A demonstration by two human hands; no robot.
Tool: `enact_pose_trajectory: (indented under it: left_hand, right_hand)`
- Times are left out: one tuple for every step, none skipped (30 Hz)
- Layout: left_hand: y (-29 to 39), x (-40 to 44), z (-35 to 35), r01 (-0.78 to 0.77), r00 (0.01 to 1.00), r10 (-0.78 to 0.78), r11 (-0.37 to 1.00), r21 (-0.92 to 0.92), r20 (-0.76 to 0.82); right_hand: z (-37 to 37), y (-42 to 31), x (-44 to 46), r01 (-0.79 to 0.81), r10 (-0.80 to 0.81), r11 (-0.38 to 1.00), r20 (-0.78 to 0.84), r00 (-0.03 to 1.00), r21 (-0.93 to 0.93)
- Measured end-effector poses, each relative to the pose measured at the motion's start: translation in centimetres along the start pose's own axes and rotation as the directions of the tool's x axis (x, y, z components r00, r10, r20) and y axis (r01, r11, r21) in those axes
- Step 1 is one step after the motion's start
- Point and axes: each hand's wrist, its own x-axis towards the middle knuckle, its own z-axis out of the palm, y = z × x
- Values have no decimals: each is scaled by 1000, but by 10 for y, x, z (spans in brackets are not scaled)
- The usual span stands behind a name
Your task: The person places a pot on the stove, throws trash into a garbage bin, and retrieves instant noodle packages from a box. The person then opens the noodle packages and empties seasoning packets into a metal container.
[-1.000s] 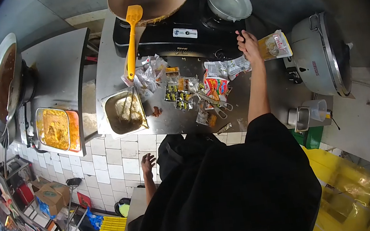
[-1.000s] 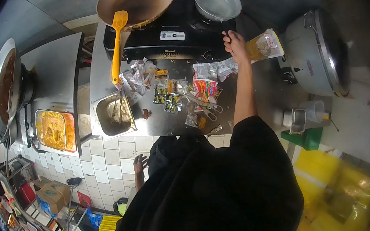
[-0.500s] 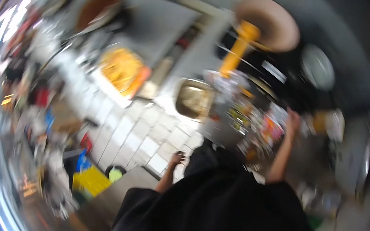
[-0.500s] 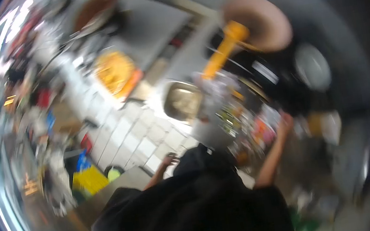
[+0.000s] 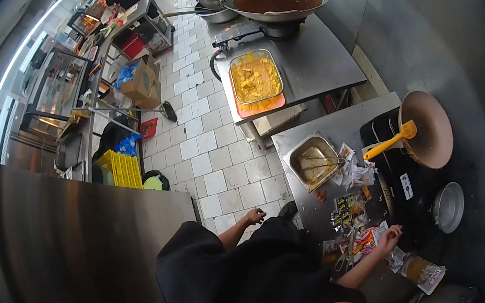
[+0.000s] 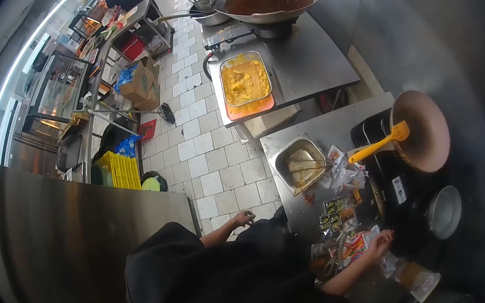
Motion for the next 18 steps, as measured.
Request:
enact_pose_trajectory:
  left_hand:
    - [1,-4,0,20,1000,-20,999,26,10]
    - [-2,-9,1,40,999,-41,998,53,20]
    - [-15,1,0,9,1000,-9,998,58,-3]
    - [-15,-3,-1,7,1000,-5,998,69,-24]
    - [-13,-6,-2,6,1000,-4,998,55,-31]
    - [-16,-7,-4,9,999,-7,999,40,-40]
    - [-21,-10,-5,18,999,-17,1000,23,-45]
    - [-21,-7,-9,22,999,-22,1000,9,-49]
    - [-22,-6,-8,30,999,-30,1000,-2,-42]
    - [-21,-7,-8,32,999,-32,999,-3,-41]
    - [-19,-8,-9,30,999,-29,1000,8,-40]
    - [-17,-11,-9,28,999,-28,999,19,-38]
    - [-13,-18,-8,23,998,-21,999,27,-58]
    - [-7,-22,-6,15,997,-12,999,39,-74]
    - [-6,-21,-4,13,997,-9,998,54,-80]
    - [-3,-24,-3,18,994,-9,996,92,-106]
    - [-1,-28,0,-1,994,15,991,131,-112]
    - [0,-27,1,-22,992,43,985,169,-120]
  right_hand:
    - [-13,-12,15,36,-42,997,109,993,62]
    - [-18,-23,20,65,-91,990,213,973,125]
    - [-13,-12,19,110,-168,968,256,952,224]
    - [-11,-12,16,135,-192,963,245,950,231]
    - [-10,-10,18,154,-212,958,234,949,242]
    - [-12,-7,20,174,-231,952,219,948,252]
    - [-16,-7,19,147,-213,952,237,948,268]
    - [-19,-5,22,120,-197,951,261,945,285]
    - [-21,-7,20,102,-191,949,285,939,298]
    - [-24,-10,18,92,-181,948,276,944,306]
    - [-27,-11,18,84,-173,946,269,947,314]
    - [-28,-9,17,76,-166,944,262,951,322]
    - [-31,-6,13,93,-184,932,236,954,349]
    - [-30,3,7,113,-206,919,214,955,377]
    - [-29,7,5,103,-200,912,211,957,397]
    - [-31,9,7,83,-188,916,235,954,394]
    - [-31,9,6,68,-178,920,254,951,387]
    - [-31,10,6,49,-164,923,274,948,381]
